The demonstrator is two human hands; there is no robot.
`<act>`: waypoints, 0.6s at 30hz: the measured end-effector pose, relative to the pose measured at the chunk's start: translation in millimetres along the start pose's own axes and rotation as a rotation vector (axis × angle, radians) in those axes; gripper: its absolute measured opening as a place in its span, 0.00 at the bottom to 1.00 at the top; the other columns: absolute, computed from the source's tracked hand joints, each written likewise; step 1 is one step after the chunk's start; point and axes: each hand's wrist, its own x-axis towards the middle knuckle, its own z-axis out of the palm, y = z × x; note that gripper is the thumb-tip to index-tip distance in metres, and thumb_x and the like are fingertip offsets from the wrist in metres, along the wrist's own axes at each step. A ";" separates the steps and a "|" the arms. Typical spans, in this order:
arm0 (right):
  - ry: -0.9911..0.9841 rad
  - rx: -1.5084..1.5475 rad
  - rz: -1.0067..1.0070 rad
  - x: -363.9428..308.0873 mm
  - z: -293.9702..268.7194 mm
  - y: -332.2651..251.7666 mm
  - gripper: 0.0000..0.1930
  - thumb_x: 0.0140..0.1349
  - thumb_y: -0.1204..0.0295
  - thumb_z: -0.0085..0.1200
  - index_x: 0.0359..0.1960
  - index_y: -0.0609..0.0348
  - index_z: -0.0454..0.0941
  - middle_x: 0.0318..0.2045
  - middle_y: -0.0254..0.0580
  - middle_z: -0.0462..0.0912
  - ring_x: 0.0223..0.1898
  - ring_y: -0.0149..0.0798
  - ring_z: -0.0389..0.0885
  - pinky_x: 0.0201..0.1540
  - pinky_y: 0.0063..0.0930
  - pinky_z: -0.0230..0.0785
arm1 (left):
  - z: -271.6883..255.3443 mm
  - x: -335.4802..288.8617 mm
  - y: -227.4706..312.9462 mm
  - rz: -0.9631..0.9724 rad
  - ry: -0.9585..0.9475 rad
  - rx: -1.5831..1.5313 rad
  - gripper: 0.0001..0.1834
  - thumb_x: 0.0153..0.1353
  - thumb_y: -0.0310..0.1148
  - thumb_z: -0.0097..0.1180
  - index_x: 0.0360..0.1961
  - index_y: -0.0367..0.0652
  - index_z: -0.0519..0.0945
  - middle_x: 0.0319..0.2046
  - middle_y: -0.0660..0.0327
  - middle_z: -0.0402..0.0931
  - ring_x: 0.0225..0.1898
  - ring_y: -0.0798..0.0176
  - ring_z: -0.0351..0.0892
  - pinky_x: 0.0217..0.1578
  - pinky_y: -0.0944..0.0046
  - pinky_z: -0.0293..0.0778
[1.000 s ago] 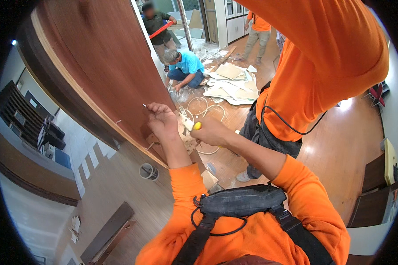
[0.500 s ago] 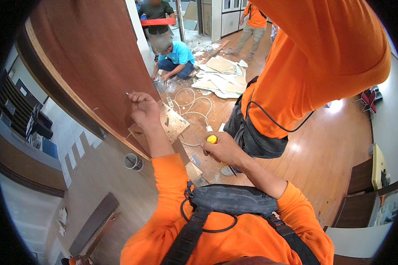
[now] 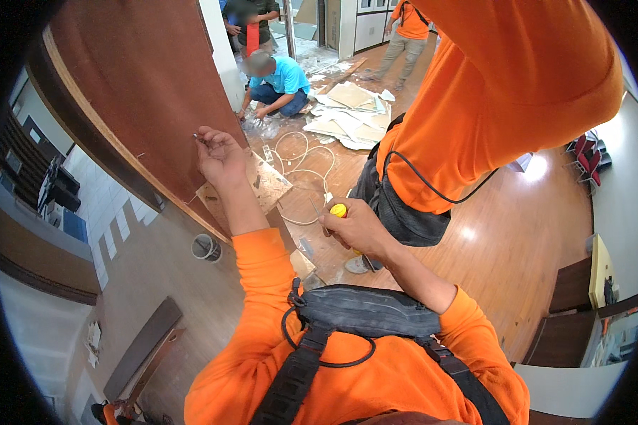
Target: The person uses a screwdriver to fasten screws into a wooden cabinet frame. They are seated on the floor in a room with other workers and construction materials visible in the background.
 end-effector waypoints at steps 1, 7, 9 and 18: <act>0.002 0.008 0.003 -1.3 -0.8 -1.2 0.09 0.61 0.70 0.52 0.26 0.62 0.74 0.18 0.33 0.73 0.14 0.23 0.66 0.16 0.19 0.57 | -4.3 0.4 1.2 -0.075 -0.132 -0.164 0.11 0.66 0.36 0.44 0.38 0.39 0.73 0.33 0.58 0.76 0.29 0.63 0.74 0.29 0.66 0.72; 0.037 -0.004 0.014 -2.0 -4.8 0.9 0.10 0.59 0.68 0.52 0.27 0.62 0.74 0.19 0.34 0.74 0.15 0.24 0.67 0.18 0.21 0.60 | -2.1 -24.8 -13.4 -0.080 -0.197 -0.008 0.12 0.64 0.37 0.49 0.38 0.39 0.75 0.33 0.59 0.76 0.31 0.65 0.74 0.28 0.68 0.72; 0.044 -0.016 0.010 -1.3 -4.4 -1.3 0.12 0.56 0.65 0.52 0.29 0.63 0.76 0.19 0.35 0.77 0.17 0.27 0.70 0.20 0.23 0.63 | -14.7 -13.6 3.8 -0.072 -0.140 0.109 0.09 0.62 0.36 0.53 0.36 0.41 0.75 0.32 0.61 0.76 0.30 0.65 0.74 0.27 0.69 0.71; 0.234 -0.174 -0.276 24.6 3.1 27.8 0.12 0.51 0.66 0.54 0.25 0.64 0.76 0.26 0.48 0.77 0.30 0.40 0.75 0.33 0.35 0.68 | -54.0 50.7 53.0 -0.291 -0.166 0.222 0.04 0.61 0.25 0.49 0.32 0.37 0.75 0.28 0.57 0.75 0.30 0.61 0.75 0.31 0.65 0.72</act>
